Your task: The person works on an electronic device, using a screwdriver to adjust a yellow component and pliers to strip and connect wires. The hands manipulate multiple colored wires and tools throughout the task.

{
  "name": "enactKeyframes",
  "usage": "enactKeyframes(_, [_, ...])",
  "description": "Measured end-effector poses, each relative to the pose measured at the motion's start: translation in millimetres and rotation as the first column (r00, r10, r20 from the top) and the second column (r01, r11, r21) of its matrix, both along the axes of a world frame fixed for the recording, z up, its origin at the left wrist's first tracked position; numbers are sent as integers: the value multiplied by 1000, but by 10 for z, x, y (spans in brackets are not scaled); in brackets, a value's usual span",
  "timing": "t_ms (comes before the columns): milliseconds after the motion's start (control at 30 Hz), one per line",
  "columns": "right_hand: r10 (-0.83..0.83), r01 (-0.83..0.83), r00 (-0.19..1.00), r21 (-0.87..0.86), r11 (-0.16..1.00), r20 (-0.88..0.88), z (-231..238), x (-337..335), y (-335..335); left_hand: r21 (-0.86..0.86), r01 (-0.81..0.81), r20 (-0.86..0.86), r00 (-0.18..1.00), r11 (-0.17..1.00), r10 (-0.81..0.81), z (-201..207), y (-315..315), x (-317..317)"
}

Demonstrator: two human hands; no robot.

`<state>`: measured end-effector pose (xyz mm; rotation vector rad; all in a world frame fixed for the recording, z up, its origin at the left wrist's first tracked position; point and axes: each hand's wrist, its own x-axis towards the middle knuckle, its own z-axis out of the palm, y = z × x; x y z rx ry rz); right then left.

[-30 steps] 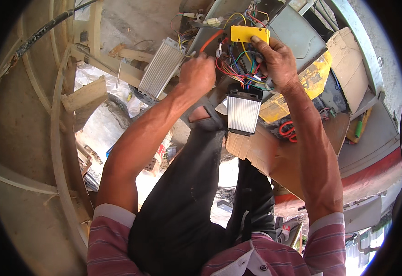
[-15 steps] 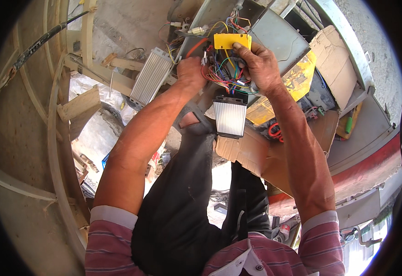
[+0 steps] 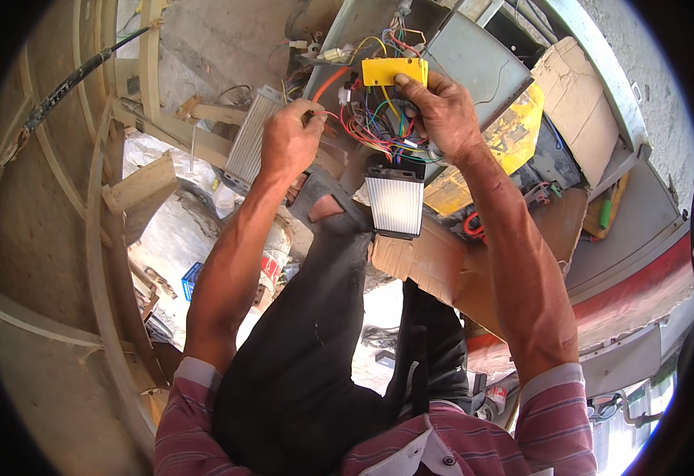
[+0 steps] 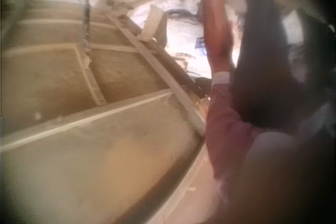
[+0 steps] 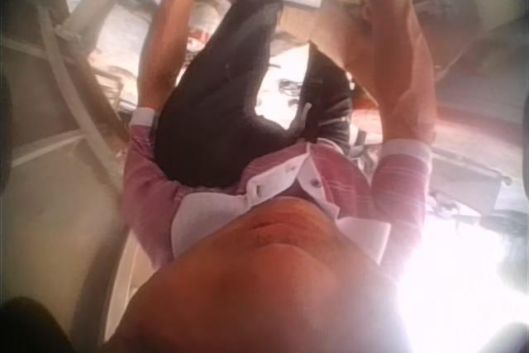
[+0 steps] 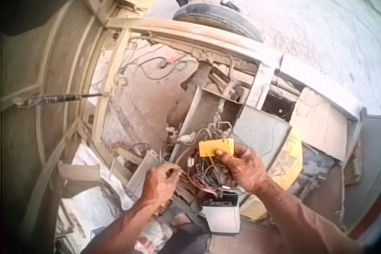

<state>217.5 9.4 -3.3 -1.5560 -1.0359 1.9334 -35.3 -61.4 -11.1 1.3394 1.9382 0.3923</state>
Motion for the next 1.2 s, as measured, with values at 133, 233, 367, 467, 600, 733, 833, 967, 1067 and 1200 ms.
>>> enactKeyframes(133, [30,-32,999,34,999,42,-3,-15,16,-80,-345,460,820,935,342,233,9,-134])
enactKeyframes(233, [17,-18,999,8,1000,31,6,-15,6,42,-402,534,782,914,320,393,168,-193])
enactKeyframes(367, [20,-23,994,27,999,104,16,-21,-6,151,-231,592,800,961,100,575,396,6])
enactKeyframes(467, [28,-37,992,72,997,122,28,-25,0,227,-7,521,846,974,-115,556,585,322])
enactKeyframes(600, [35,-37,994,25,999,101,50,-21,8,404,221,197,927,888,-320,436,818,592])
enactKeyframes(733, [31,-36,994,46,998,109,35,-31,13,417,283,123,924,864,-362,352,901,657])
enactKeyframes(833, [29,-34,994,44,998,103,14,-20,4,402,327,84,917,855,-390,316,922,657])
enactKeyframes(967, [35,-42,994,68,997,106,-19,-22,-2,421,297,104,923,857,-371,278,933,658])
enactKeyframes(1067, [33,-39,995,66,997,89,-40,-31,-5,457,285,118,919,842,-375,254,921,665])
enactKeyframes(1200, [47,-56,993,80,995,113,-52,-14,-13,462,262,173,910,847,-376,216,908,692])
